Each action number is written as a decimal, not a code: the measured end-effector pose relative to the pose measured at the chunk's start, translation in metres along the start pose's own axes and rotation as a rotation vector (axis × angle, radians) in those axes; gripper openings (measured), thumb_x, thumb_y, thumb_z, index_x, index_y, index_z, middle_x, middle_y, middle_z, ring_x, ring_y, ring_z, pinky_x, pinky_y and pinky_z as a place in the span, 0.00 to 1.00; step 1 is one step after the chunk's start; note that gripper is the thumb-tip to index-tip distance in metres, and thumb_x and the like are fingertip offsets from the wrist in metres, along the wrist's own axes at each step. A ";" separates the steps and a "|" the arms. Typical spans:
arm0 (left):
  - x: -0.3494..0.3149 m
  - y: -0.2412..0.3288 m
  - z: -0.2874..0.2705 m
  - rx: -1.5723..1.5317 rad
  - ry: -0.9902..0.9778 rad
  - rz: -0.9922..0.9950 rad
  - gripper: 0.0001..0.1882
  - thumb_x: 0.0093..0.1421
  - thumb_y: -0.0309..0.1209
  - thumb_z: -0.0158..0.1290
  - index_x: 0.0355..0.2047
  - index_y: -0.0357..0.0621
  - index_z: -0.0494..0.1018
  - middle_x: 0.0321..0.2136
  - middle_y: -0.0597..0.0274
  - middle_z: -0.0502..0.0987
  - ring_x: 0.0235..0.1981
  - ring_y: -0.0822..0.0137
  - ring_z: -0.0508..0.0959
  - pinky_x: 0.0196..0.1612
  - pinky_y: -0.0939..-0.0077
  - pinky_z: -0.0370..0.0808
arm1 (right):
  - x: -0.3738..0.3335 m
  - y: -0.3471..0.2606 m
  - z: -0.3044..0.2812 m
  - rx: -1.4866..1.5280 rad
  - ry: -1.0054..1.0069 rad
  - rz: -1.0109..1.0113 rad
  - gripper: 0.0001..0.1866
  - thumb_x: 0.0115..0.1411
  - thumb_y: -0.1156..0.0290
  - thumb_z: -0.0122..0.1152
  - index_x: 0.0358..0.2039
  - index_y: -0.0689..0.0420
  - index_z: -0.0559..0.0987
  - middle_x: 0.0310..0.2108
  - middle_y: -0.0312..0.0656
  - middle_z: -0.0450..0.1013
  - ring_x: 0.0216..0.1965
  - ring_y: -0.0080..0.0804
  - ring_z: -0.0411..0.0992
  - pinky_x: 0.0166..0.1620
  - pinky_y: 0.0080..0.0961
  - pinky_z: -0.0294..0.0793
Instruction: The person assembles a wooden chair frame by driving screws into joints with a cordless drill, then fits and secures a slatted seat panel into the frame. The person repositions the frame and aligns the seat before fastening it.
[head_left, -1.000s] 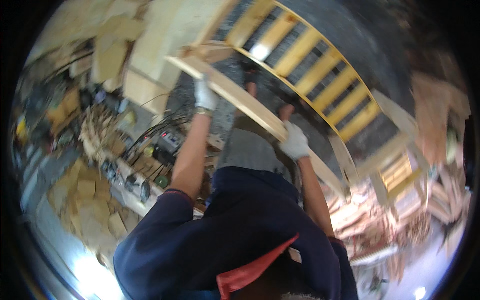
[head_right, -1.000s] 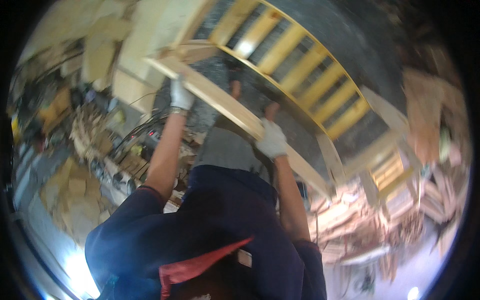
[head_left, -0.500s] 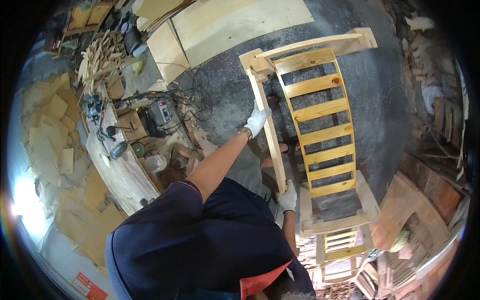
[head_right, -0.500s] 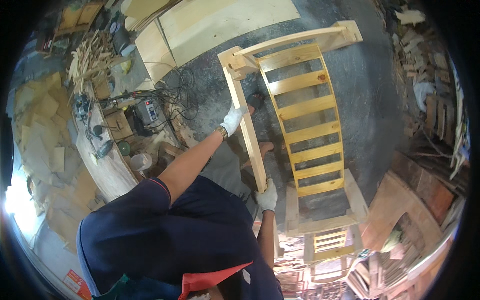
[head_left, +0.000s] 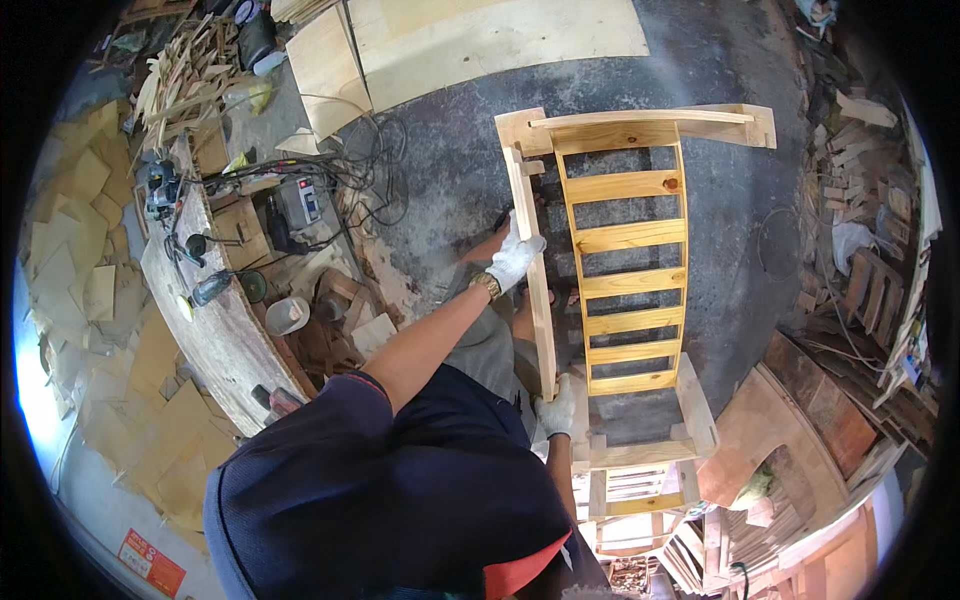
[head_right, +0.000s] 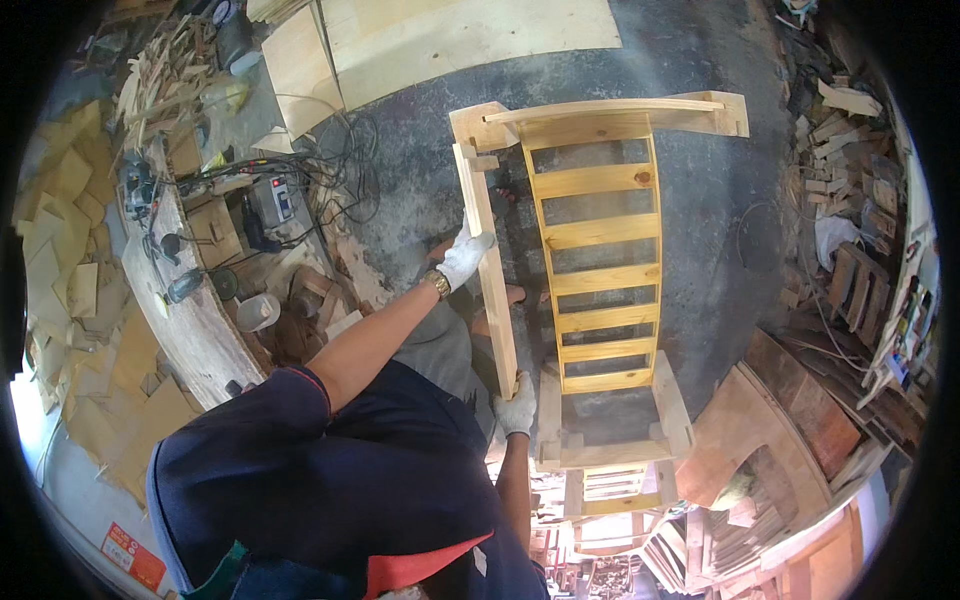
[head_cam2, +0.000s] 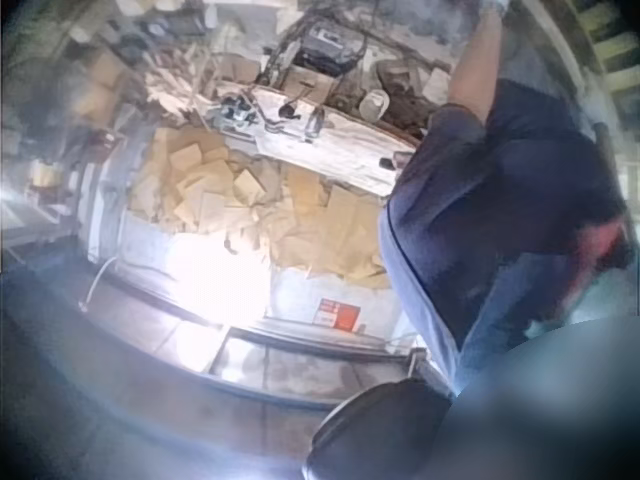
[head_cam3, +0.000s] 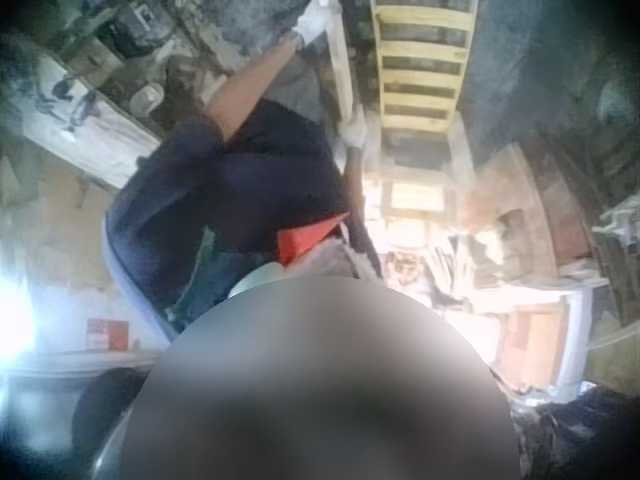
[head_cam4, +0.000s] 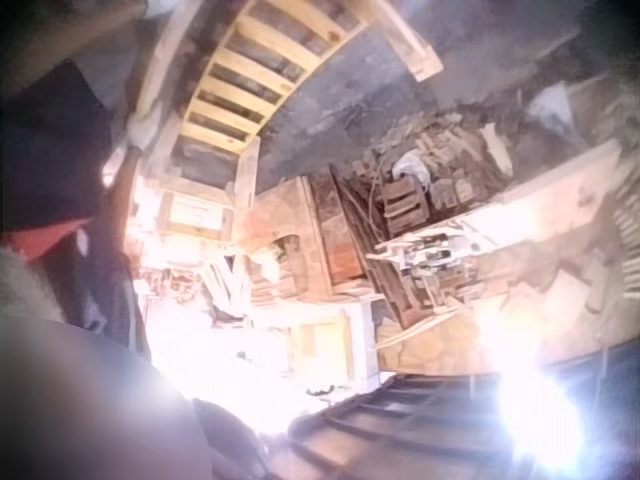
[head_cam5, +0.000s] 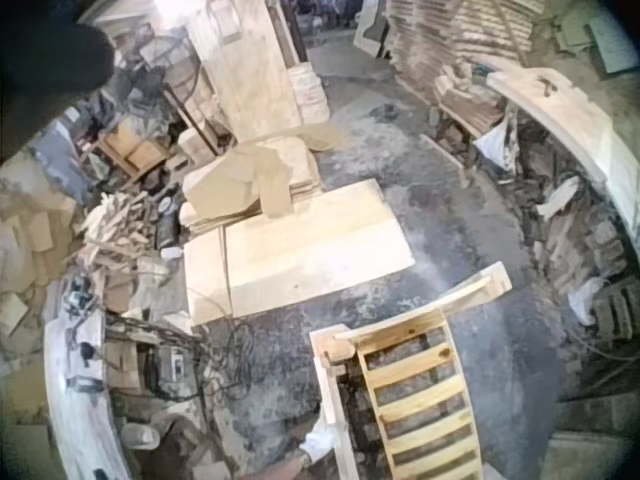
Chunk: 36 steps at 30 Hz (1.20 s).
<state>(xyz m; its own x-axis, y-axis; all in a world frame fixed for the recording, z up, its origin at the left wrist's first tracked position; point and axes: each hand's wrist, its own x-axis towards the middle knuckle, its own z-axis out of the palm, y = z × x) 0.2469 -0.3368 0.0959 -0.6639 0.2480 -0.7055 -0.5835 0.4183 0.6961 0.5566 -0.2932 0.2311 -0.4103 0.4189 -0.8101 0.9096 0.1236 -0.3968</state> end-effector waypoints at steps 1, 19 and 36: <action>0.002 0.002 0.000 0.028 -0.008 -0.048 0.30 0.61 0.31 0.52 0.63 0.41 0.61 0.44 0.58 0.74 0.43 0.65 0.75 0.48 0.69 0.75 | 0.001 -0.002 -0.001 -0.006 -0.003 0.010 0.28 0.45 0.72 0.66 0.51 0.55 0.73 0.44 0.55 0.77 0.49 0.58 0.75 0.50 0.44 0.75; -0.007 0.049 -0.003 -0.113 -0.098 -0.058 0.45 0.67 0.38 0.55 0.74 0.37 0.41 0.66 0.43 0.63 0.60 0.54 0.71 0.61 0.64 0.69 | 0.015 -0.012 -0.013 0.104 -0.081 0.006 0.31 0.47 0.76 0.66 0.55 0.57 0.72 0.46 0.53 0.77 0.51 0.50 0.76 0.53 0.38 0.75; 0.144 0.150 -0.034 0.132 0.376 0.195 0.26 0.74 0.47 0.37 0.47 0.36 0.75 0.46 0.42 0.75 0.50 0.42 0.74 0.54 0.59 0.69 | 0.036 0.013 0.000 0.002 -0.043 -0.062 0.34 0.44 0.76 0.69 0.55 0.59 0.71 0.47 0.53 0.75 0.52 0.55 0.74 0.55 0.40 0.75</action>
<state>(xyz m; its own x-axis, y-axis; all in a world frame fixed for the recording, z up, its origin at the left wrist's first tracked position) 0.0485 -0.2679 0.1029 -0.8939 0.0085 -0.4481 -0.3818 0.5090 0.7714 0.5539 -0.2762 0.1969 -0.4688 0.3712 -0.8015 0.8820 0.1469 -0.4478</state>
